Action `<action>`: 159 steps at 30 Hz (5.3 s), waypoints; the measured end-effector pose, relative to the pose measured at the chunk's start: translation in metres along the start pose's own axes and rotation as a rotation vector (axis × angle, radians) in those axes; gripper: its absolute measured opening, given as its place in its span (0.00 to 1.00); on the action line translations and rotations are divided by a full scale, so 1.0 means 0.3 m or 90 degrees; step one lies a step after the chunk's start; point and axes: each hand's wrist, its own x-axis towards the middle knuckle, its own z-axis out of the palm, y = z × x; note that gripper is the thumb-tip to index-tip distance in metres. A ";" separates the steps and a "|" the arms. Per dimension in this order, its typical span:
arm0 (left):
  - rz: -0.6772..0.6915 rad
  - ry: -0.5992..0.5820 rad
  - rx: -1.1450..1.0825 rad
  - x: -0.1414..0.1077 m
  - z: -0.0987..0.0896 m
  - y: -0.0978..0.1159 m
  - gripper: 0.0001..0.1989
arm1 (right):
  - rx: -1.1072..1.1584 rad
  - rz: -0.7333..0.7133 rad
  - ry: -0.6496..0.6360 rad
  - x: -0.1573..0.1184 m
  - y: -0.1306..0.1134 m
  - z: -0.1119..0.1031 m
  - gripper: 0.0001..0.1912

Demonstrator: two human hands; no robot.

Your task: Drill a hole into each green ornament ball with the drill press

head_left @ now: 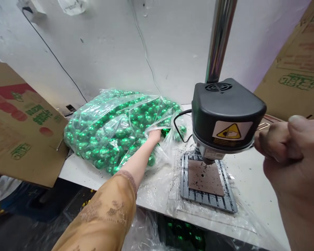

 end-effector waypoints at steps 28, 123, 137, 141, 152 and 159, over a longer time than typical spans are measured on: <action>-0.042 -0.214 -0.726 -0.554 0.001 0.212 0.34 | 0.061 -0.057 -0.037 0.005 0.034 -0.011 0.25; 0.121 -0.115 -0.645 -0.651 0.359 0.329 0.30 | -0.019 -0.238 -0.037 -0.151 0.147 -0.113 0.30; 0.117 -0.102 -0.652 -0.649 0.364 0.328 0.31 | 0.060 -0.333 -0.128 -0.171 0.193 -0.141 0.25; 0.114 -0.102 -0.651 -0.649 0.363 0.330 0.31 | 0.068 -0.164 -0.041 -0.123 0.105 -0.077 0.26; 0.305 0.136 -0.434 -0.853 0.273 0.299 0.18 | 0.090 -0.007 -0.020 0.038 0.014 0.016 0.23; 0.676 -0.108 -0.083 -1.161 0.196 0.085 0.23 | 0.079 -0.005 -0.002 0.026 0.016 0.018 0.24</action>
